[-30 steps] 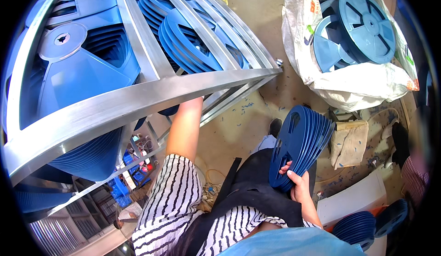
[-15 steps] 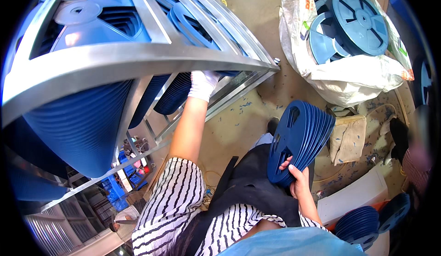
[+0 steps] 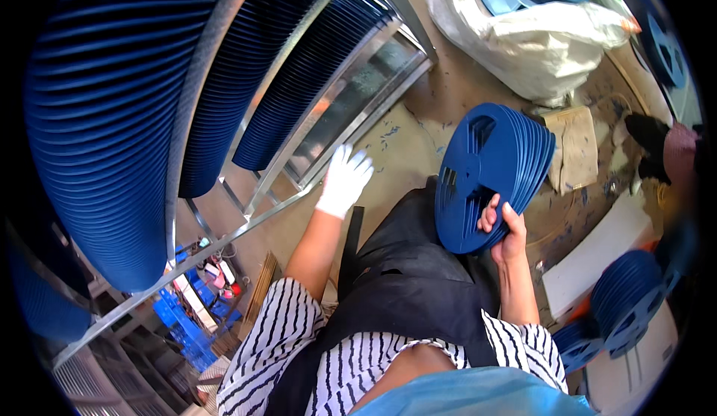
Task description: The person repeatedly picks up blue circular plastic parts from a metal rack and stacks them into a growing pile. The person wears gloves and handles the parts by hand, moving between the rack and the floor area to accumulate the stack.
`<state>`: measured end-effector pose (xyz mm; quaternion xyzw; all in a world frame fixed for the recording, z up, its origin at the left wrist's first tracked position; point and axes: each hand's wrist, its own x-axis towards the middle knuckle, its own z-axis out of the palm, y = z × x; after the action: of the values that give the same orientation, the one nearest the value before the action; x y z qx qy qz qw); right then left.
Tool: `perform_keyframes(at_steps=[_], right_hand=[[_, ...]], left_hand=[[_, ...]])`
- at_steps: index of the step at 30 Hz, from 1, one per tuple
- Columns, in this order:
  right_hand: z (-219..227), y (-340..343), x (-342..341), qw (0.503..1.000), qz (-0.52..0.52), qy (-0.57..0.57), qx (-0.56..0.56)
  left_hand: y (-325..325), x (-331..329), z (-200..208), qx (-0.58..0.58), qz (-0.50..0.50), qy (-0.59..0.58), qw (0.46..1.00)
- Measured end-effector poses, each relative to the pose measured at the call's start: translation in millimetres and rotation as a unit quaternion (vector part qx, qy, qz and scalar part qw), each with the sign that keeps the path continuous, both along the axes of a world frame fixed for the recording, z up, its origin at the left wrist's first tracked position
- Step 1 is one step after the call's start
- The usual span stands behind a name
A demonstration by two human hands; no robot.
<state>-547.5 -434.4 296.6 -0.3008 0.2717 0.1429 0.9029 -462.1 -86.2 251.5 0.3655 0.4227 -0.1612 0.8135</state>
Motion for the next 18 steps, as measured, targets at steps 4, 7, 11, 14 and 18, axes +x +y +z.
perform_keyframes(at_steps=[4, 7, 11, 14, 18], right_hand=[[-2, 21, -26, 1.000, -0.007, 0.009, 0.008], [-3, 41, -47, 0.999, -0.024, 0.029, 0.019], [-4, 59, -66, 0.998, -0.022, 0.055, 0.035], [-6, 65, -74, 0.996, -0.015, 0.067, 0.048], [-9, 63, -72, 0.995, -0.019, 0.076, 0.057]], left_hand=[[53, -86, -8, 0.047, 0.014, 0.072, 0.996], [79, -125, -9, 0.090, 0.013, 0.127, 0.988], [85, -142, -20, 0.094, 0.003, 0.151, 0.984], [64, -131, -23, 0.085, -0.028, 0.143, 0.986], [31, -107, -16, 0.082, -0.095, 0.117, 0.985]])
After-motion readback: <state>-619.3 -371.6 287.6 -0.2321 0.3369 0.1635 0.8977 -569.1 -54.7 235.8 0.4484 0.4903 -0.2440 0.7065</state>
